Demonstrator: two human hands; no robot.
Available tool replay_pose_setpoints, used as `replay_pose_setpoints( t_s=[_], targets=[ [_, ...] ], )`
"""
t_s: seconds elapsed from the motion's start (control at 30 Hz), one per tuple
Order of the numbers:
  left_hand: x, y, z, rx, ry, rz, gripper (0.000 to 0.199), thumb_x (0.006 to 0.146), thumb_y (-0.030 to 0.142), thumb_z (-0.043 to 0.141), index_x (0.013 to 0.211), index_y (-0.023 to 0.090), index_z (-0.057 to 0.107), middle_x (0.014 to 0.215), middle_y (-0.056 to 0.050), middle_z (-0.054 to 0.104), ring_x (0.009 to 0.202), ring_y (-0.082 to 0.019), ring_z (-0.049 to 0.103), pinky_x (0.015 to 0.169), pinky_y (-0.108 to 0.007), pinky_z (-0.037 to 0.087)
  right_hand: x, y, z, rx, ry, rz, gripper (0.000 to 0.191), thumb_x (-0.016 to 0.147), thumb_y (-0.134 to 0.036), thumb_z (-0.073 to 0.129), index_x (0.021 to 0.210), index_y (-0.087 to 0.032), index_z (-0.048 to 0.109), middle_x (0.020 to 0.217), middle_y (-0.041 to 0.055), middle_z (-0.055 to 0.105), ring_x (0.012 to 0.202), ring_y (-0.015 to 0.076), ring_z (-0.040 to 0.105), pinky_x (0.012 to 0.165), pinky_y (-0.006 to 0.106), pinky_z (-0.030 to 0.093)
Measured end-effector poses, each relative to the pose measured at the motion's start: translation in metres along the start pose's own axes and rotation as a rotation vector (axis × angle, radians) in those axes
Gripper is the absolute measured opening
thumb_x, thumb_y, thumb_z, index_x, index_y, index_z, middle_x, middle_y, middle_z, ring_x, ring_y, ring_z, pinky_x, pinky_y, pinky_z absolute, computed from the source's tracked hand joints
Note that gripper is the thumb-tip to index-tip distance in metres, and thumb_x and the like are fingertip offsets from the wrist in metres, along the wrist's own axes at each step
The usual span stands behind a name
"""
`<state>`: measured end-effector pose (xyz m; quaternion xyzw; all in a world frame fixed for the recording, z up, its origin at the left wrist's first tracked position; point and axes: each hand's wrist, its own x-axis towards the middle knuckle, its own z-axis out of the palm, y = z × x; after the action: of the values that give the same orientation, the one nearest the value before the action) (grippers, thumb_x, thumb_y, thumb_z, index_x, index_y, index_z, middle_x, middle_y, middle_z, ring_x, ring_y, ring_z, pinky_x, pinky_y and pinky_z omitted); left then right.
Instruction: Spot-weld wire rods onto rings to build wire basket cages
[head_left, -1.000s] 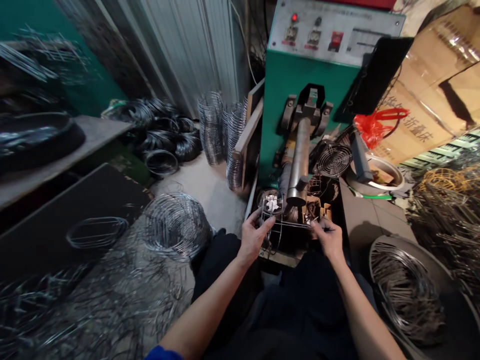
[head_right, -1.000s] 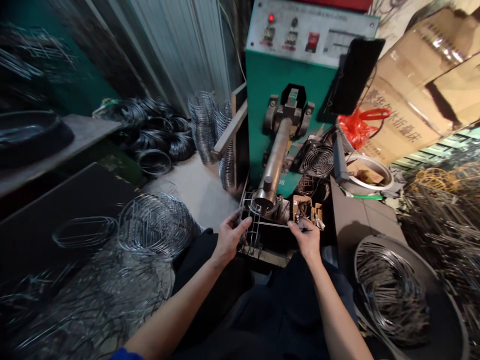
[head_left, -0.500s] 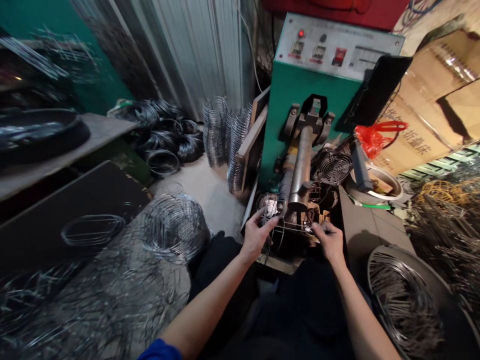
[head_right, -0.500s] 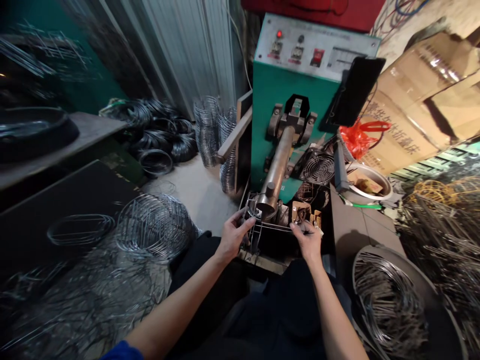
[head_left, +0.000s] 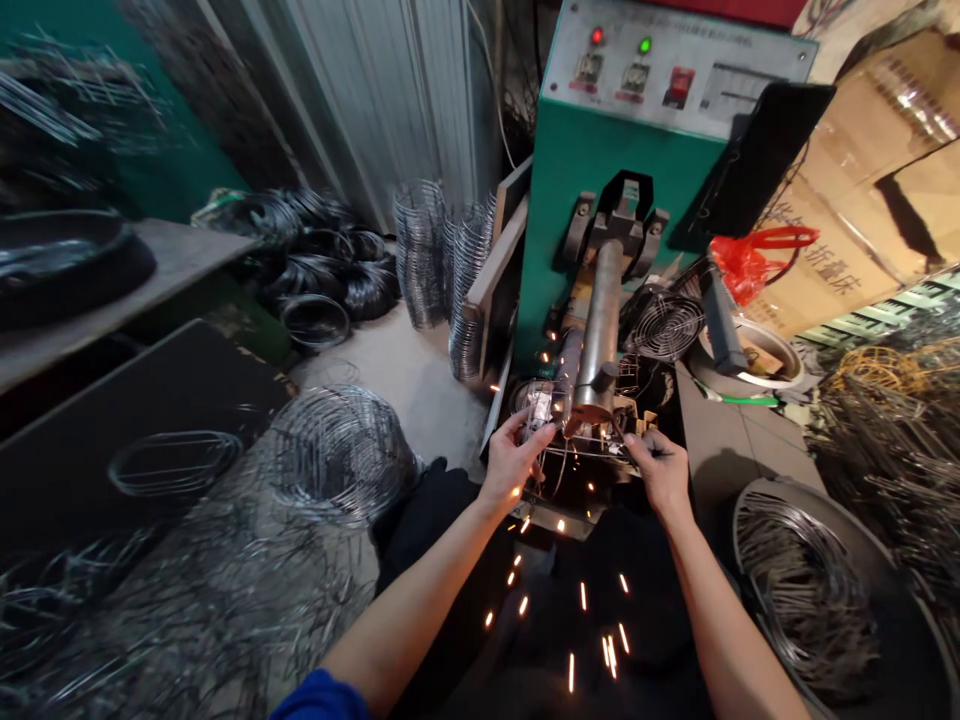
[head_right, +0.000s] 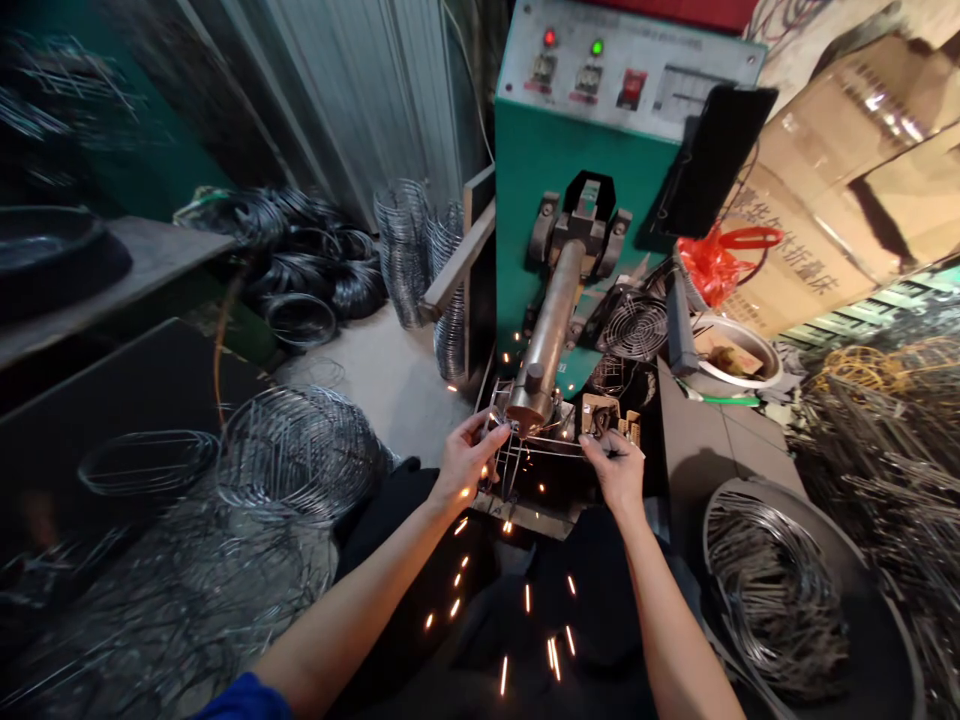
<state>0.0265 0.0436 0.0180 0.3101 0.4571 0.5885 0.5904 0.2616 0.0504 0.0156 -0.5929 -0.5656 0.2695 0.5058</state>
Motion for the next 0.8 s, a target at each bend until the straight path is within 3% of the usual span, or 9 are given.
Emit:
replay_pose_setpoints(
  t_s=[0.1, 0.17, 0.27, 0.3, 0.37, 0.43, 0.5, 0.63, 0.8],
  targets=[
    [-0.001, 0.004, -0.002, 0.039, -0.020, -0.023, 0.069, 0.069, 0.050, 0.086, 0.123, 0.011, 0.066, 0.066, 0.004, 0.058, 0.037, -0.005, 0.043, 0.033, -0.019, 0.041, -0.004, -0.003, 0.003, -0.035, 0.015, -0.019, 0.059, 0.079, -0.056, 0.072, 0.052, -0.022, 0.034, 0.056, -0.0051, 0.031, 0.056, 0.0115, 0.031, 0.056, 0.028, 0.027],
    [-0.006, 0.008, -0.005, 0.065, -0.035, -0.026, 0.065, 0.070, 0.051, 0.085, 0.119, 0.012, 0.068, 0.069, 0.003, 0.061, 0.043, -0.007, 0.048, 0.037, -0.018, 0.044, -0.009, -0.001, -0.003, -0.085, 0.007, -0.071, 0.051, 0.083, -0.054, 0.070, 0.055, -0.021, 0.044, 0.060, -0.0032, 0.041, 0.060, 0.0134, 0.040, 0.060, 0.028, 0.034],
    [-0.013, 0.010, -0.010, 0.086, -0.037, -0.012, 0.056, 0.070, 0.050, 0.085, 0.110, 0.014, 0.071, 0.073, 0.002, 0.063, 0.050, -0.007, 0.052, 0.043, -0.018, 0.047, -0.014, 0.023, -0.042, -0.269, 0.008, -0.100, 0.031, 0.087, -0.051, 0.068, 0.083, -0.021, 0.066, 0.088, 0.0036, 0.063, 0.085, 0.0194, 0.058, 0.081, 0.030, 0.046],
    [-0.013, 0.010, -0.011, 0.087, -0.022, -0.007, 0.054, 0.068, 0.049, 0.086, 0.107, 0.014, 0.071, 0.073, 0.003, 0.063, 0.050, -0.008, 0.052, 0.045, -0.018, 0.048, -0.018, 0.037, -0.064, -0.392, 0.025, -0.023, 0.030, 0.089, -0.050, 0.066, 0.097, -0.021, 0.068, 0.101, 0.0058, 0.066, 0.096, 0.0207, 0.060, 0.089, 0.030, 0.046],
    [-0.014, 0.007, -0.012, 0.090, -0.019, -0.035, 0.051, 0.067, 0.047, 0.087, 0.104, 0.015, 0.071, 0.068, 0.004, 0.060, 0.051, -0.009, 0.053, 0.047, -0.019, 0.050, -0.035, 0.068, -0.118, -0.670, 0.081, 0.277, 0.033, 0.095, -0.045, 0.058, 0.117, -0.020, 0.064, 0.118, 0.0095, 0.066, 0.112, 0.0211, 0.060, 0.097, 0.029, 0.045],
    [-0.017, 0.005, -0.010, 0.095, -0.016, -0.064, 0.049, 0.065, 0.047, 0.088, 0.100, 0.017, 0.071, 0.064, 0.005, 0.058, 0.050, -0.009, 0.052, 0.046, -0.020, 0.049, -0.063, 0.099, -0.170, -0.869, 0.116, 0.618, 0.033, 0.099, -0.035, 0.052, 0.124, -0.016, 0.061, 0.123, 0.0145, 0.065, 0.116, 0.0224, 0.060, 0.099, 0.030, 0.044],
    [-0.021, 0.005, -0.006, 0.102, 0.019, -0.071, 0.047, 0.061, 0.046, 0.090, 0.094, 0.019, 0.072, 0.062, 0.006, 0.057, 0.048, -0.009, 0.049, 0.043, -0.021, 0.048, -0.095, 0.126, -0.207, -0.933, 0.120, 0.836, 0.032, 0.093, -0.026, 0.058, 0.121, -0.010, 0.062, 0.120, 0.0209, 0.067, 0.113, 0.0268, 0.063, 0.095, 0.033, 0.047],
    [-0.022, 0.009, 0.004, 0.134, 0.107, -0.069, 0.044, 0.054, 0.044, 0.092, 0.085, 0.020, 0.072, 0.062, 0.005, 0.057, 0.050, -0.011, 0.047, 0.040, -0.022, 0.046, -0.138, 0.168, -0.233, -0.950, 0.092, 1.066, 0.032, 0.086, -0.016, 0.064, 0.117, -0.007, 0.065, 0.115, 0.0247, 0.068, 0.108, 0.0302, 0.067, 0.089, 0.036, 0.050],
    [-0.013, 0.011, 0.012, 0.169, 0.126, -0.037, 0.042, 0.054, 0.045, 0.089, 0.078, 0.018, 0.066, 0.055, 0.005, 0.047, 0.051, -0.011, 0.041, 0.042, -0.025, 0.046, -0.143, 0.191, -0.236, -0.948, 0.093, 1.075, 0.041, 0.090, -0.021, 0.062, 0.130, -0.009, 0.060, 0.131, 0.0258, 0.061, 0.121, 0.0301, 0.062, 0.097, 0.037, 0.047]
  ],
)
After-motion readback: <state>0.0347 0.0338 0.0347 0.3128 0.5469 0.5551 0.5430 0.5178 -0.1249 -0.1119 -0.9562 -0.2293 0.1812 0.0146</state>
